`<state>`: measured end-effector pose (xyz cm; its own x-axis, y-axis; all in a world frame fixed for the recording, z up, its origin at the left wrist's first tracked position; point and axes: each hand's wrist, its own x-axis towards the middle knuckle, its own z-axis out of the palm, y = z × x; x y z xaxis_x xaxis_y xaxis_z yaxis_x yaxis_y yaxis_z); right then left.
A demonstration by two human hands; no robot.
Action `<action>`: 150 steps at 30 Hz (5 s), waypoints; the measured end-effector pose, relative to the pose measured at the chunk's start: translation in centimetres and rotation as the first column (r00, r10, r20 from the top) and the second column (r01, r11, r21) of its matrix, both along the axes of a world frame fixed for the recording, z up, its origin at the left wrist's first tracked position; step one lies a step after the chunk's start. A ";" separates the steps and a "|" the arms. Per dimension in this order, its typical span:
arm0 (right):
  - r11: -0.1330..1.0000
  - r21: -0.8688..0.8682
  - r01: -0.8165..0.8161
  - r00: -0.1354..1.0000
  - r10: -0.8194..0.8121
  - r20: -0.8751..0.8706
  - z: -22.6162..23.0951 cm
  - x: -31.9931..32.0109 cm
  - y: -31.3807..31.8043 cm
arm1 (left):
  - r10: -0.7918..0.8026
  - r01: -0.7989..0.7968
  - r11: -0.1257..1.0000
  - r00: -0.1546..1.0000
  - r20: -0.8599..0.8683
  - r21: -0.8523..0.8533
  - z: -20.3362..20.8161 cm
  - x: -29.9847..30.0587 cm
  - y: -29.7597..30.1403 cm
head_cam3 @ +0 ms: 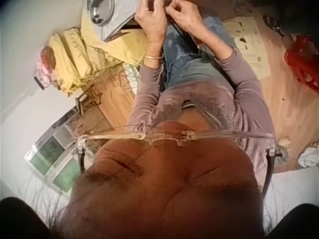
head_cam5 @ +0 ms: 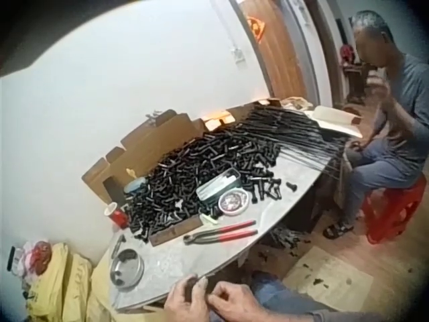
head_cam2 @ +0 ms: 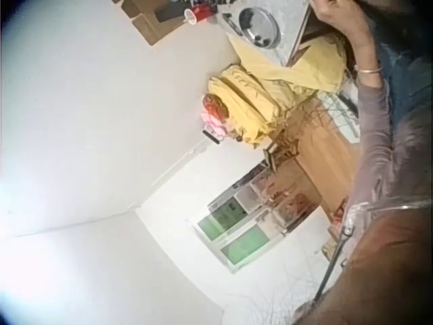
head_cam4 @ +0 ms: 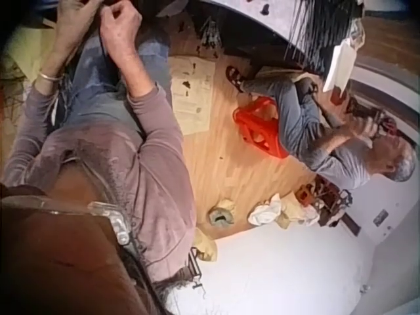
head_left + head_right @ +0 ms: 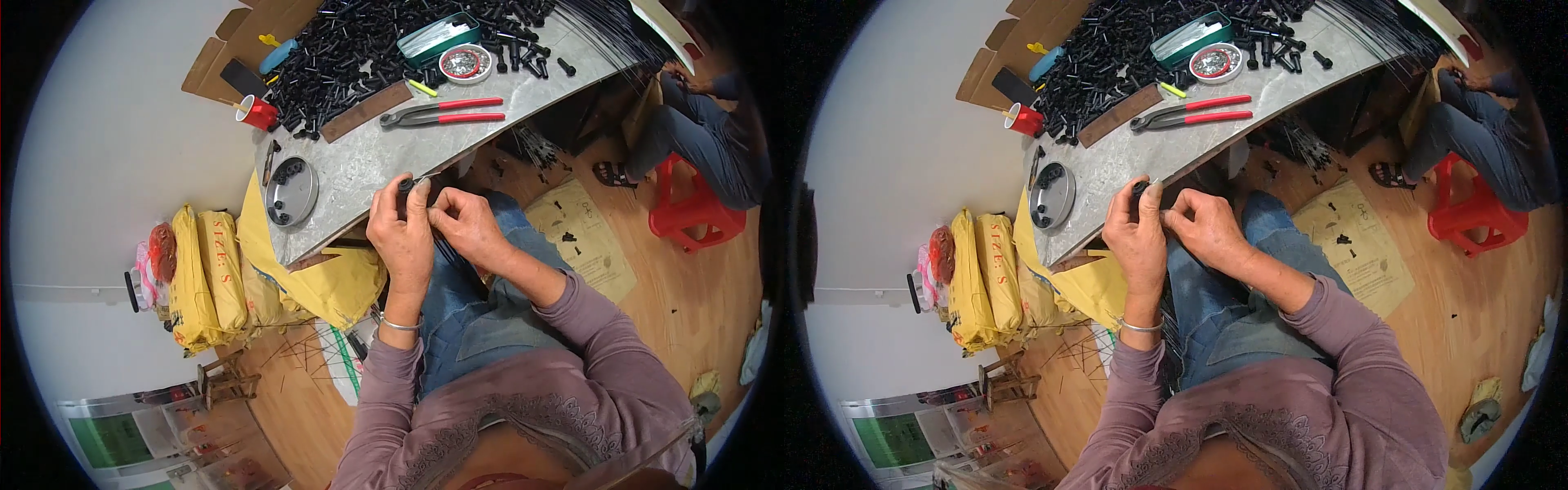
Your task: Assembling and trimming black cable or wire harness components at a workstation.
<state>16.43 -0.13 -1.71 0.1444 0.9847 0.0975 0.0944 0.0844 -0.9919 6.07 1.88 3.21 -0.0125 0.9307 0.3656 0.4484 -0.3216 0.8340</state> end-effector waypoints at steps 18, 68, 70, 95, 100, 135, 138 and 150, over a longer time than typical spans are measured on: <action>0.912 0.060 -0.406 0.899 0.410 -0.153 1.5 2.0 0.3 | -0.297 0.317 0.922 0.947 0.121 -0.224 1.9 -4.9 -0.5; 0.898 0.342 -0.277 0.960 0.275 0.056 2.8 -1.0 1.4 | 0.111 0.077 0.967 0.728 0.677 -0.242 -1.8 -2.5 -2.5; 0.905 0.369 -0.211 0.961 0.122 0.250 4.1 0.7 3.3 | 0.102 0.100 0.965 0.711 0.696 -0.243 -1.3 -3.0 -2.5; 0.780 0.369 -0.504 0.522 -0.065 0.850 10.2 6.9 2.3 | 0.150 0.075 0.956 0.705 0.694 -0.282 -1.9 -3.5 -2.2; 0.776 0.308 -0.550 0.329 -0.137 0.934 12.4 7.1 2.3 | 0.109 0.078 0.967 0.735 0.669 -0.243 -1.8 -3.2 -2.1; 0.317 -0.534 -0.783 0.587 0.660 -0.469 7.7 7.6 -3.0 | 0.119 0.101 0.944 0.785 0.609 -0.315 -2.4 -4.0 -2.7; 0.216 -0.619 -0.755 0.532 0.753 -0.388 8.9 7.4 -2.3 | 0.145 0.094 0.934 0.784 0.603 -0.346 -2.7 -4.1 -2.7; 0.183 -0.619 -0.764 0.551 0.684 -0.478 7.7 8.0 -2.2 | 0.031 0.145 0.958 0.806 0.592 -0.248 -3.0 -4.6 -2.9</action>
<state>24.44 -2.36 6.03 -0.7054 0.3476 -0.6177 0.3206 -0.6207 -0.7155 1.49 -1.00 0.22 -0.0846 0.9955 0.0426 -0.1644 -0.0561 0.9848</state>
